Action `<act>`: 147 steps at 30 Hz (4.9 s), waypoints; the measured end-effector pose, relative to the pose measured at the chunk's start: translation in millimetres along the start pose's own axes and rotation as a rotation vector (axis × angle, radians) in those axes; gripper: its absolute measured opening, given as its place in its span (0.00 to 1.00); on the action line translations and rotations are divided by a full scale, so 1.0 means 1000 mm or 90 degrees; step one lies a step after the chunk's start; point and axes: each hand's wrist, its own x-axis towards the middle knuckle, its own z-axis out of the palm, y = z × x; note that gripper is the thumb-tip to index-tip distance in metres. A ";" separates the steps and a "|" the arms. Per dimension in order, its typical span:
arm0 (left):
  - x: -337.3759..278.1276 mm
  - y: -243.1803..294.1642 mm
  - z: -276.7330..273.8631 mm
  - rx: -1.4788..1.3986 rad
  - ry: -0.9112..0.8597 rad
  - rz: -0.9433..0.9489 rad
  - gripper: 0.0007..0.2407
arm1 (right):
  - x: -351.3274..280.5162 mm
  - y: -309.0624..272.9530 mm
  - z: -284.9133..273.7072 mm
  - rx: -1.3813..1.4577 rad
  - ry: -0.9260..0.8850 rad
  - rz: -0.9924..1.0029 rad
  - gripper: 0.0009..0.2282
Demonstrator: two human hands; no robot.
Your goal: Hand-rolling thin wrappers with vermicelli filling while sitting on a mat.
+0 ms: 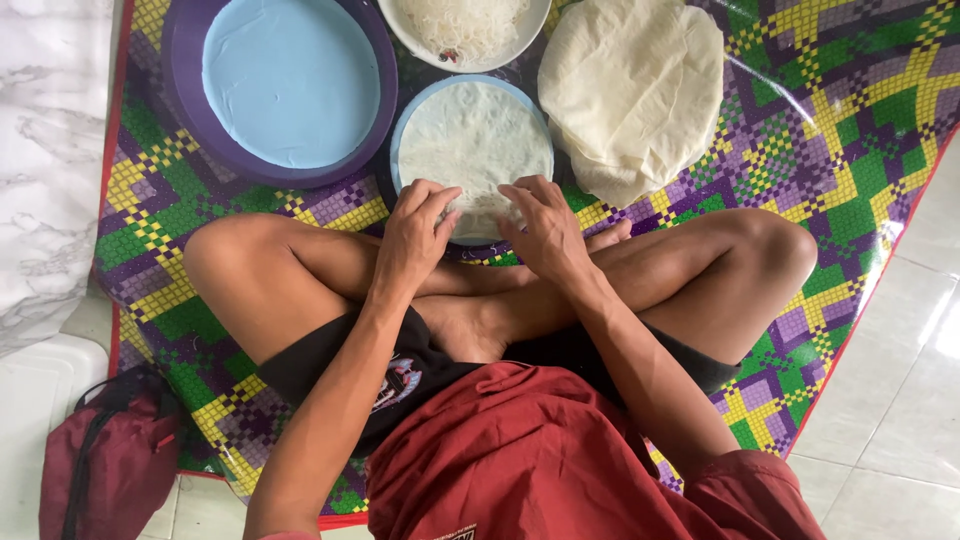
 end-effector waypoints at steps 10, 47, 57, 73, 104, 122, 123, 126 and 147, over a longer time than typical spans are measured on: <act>-0.001 0.001 -0.001 0.002 0.018 0.001 0.09 | 0.003 0.003 0.024 0.021 -0.008 0.013 0.09; -0.002 -0.006 0.007 0.018 0.072 0.097 0.13 | 0.003 -0.013 0.001 -0.030 0.068 -0.095 0.11; -0.004 -0.011 0.017 -0.019 0.073 0.048 0.10 | 0.013 -0.024 -0.006 0.091 0.103 -0.065 0.11; -0.005 0.002 0.001 0.170 -0.046 0.018 0.09 | 0.001 0.002 0.007 0.026 -0.034 0.027 0.11; -0.006 0.007 -0.012 0.207 -0.078 0.011 0.11 | -0.002 0.008 0.012 0.011 -0.025 -0.011 0.10; -0.003 0.007 -0.011 0.198 -0.100 -0.029 0.09 | 0.000 -0.003 0.007 0.039 -0.048 0.061 0.13; -0.001 0.008 -0.011 0.191 -0.099 -0.024 0.09 | -0.001 -0.002 0.005 0.023 -0.055 0.076 0.16; 0.002 0.009 -0.010 0.169 -0.119 0.010 0.08 | -0.001 0.005 0.017 0.032 -0.032 0.030 0.11; 0.035 0.004 -0.018 0.082 0.113 0.097 0.11 | 0.041 -0.016 -0.021 0.088 0.115 -0.014 0.10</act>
